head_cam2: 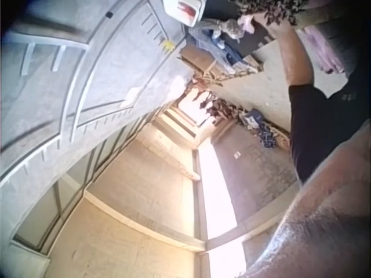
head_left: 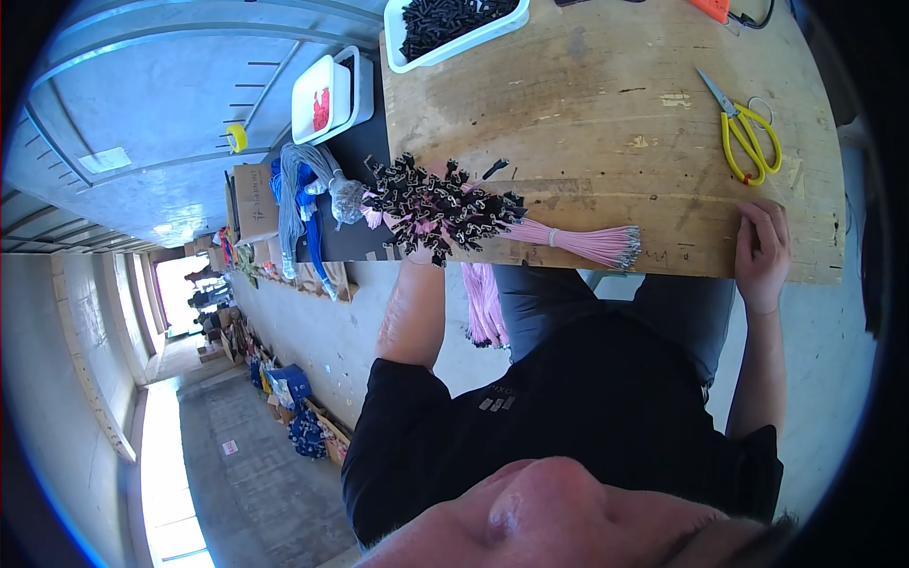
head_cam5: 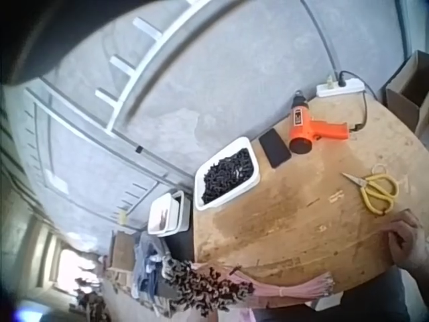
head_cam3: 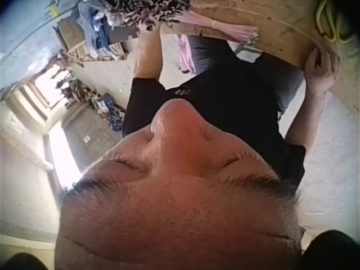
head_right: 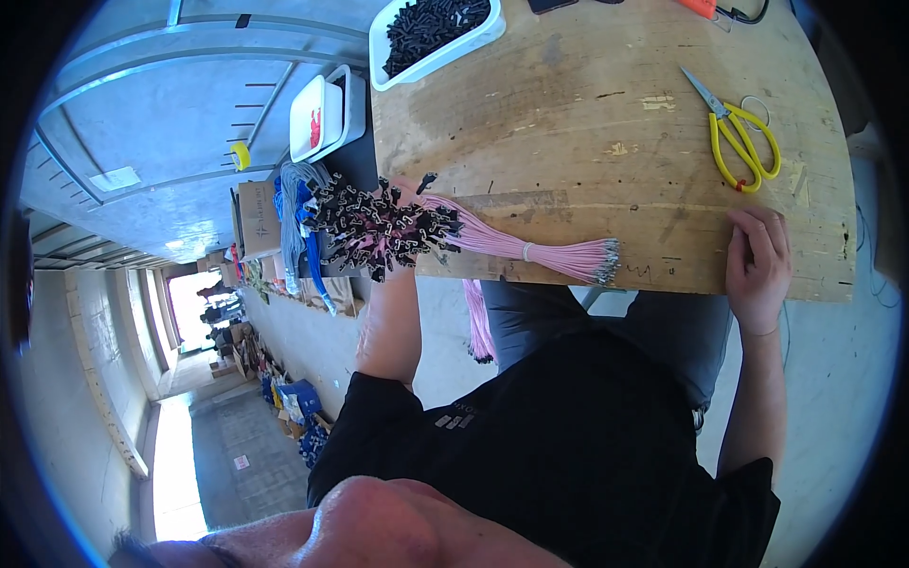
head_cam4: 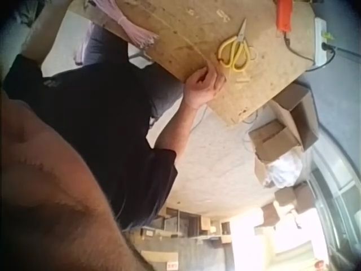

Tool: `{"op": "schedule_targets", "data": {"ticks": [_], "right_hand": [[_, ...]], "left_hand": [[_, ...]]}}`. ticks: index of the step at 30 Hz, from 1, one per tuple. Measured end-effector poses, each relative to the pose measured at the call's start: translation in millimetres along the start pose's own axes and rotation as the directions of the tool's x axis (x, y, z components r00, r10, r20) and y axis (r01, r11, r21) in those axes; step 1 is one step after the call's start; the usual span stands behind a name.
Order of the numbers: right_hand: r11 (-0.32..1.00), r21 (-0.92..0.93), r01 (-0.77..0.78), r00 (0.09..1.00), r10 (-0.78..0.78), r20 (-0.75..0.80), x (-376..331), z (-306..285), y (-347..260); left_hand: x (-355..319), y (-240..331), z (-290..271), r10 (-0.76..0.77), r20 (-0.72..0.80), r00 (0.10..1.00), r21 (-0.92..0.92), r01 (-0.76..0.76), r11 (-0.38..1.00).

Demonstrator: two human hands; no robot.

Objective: Processing electrical and metal cables by applying heat-shrink components and bundling them at a workbench.

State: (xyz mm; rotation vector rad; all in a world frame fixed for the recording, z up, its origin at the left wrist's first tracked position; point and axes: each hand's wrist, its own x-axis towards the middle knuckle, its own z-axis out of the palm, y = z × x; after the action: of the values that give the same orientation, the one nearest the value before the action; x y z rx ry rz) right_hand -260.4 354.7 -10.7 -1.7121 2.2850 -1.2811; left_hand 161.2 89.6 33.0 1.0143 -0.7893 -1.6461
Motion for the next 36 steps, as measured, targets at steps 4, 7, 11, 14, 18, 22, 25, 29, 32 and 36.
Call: {"op": "schedule_targets", "data": {"ticks": [4, 7, 11, 14, 18, 22, 25, 29, 32, 36], "right_hand": [[1.0, -0.002, -0.008, 1.0, 0.008, 0.004, 0.2, 0.9, -0.1], [1.0, 0.003, -0.018, 1.0, 0.018, 0.011, 0.8, -0.1, -0.7], [1.0, 0.012, -0.02, 1.0, 0.02, 0.014, -0.1, 1.6, -0.1], [1.0, 0.004, -0.008, 1.0, 0.008, 0.008, 0.8, 1.6, -1.8], [1.0, 0.013, -0.026, 1.0, 0.026, 0.016, -0.3, 1.6, -1.4], [0.998, -0.024, -0.051, 0.999, 0.052, 0.015, -5.8, -4.8, 1.3], [0.996, 0.08, 0.025, 0.999, -0.026, 0.018, 13.7, 12.0, -7.4], [1.0, -0.007, -0.026, 1.0, 0.026, 0.013, -0.6, 0.7, -1.4], [0.999, -0.02, -0.05, 0.999, 0.05, 0.015, -4.8, -1.3, 1.5], [1.0, 0.006, -0.019, 1.0, 0.019, 0.023, 3.8, 4.4, -4.5]], "left_hand": [[0.3, 1.9, -1.8, -0.011, 0.031, 0.999, 0.004, 0.011, 1.0], [1.0, 1.7, -3.8, -0.027, 0.055, 0.998, 0.005, 0.027, 1.0], [0.4, 0.6, -7.3, -0.047, 0.084, 0.995, 0.012, 0.046, 0.999], [19.3, 6.1, -36.6, 0.111, 0.149, 0.983, 0.69, -0.184, 0.7], [43.2, 15.8, -54.3, 0.088, 0.443, 0.892, 0.641, -0.246, -0.727], [58.7, 14.9, -50.9, -0.067, 0.473, 0.878, 0.684, -0.415, -0.6], [81.3, 28.3, -204.6, -0.018, 0.507, 0.862, 0.083, -0.069, -0.994], [68.9, -5.7, -97.0, 0.056, 0.552, 0.832, 0.369, -0.183, -0.911], [44.7, 4.3, -29.4, 0.123, 0.542, 0.831, 0.52, -0.217, -0.826], [54.9, 5.1, -109.8, 0.139, 0.454, 0.88, 0.516, -0.133, -0.846]]}}
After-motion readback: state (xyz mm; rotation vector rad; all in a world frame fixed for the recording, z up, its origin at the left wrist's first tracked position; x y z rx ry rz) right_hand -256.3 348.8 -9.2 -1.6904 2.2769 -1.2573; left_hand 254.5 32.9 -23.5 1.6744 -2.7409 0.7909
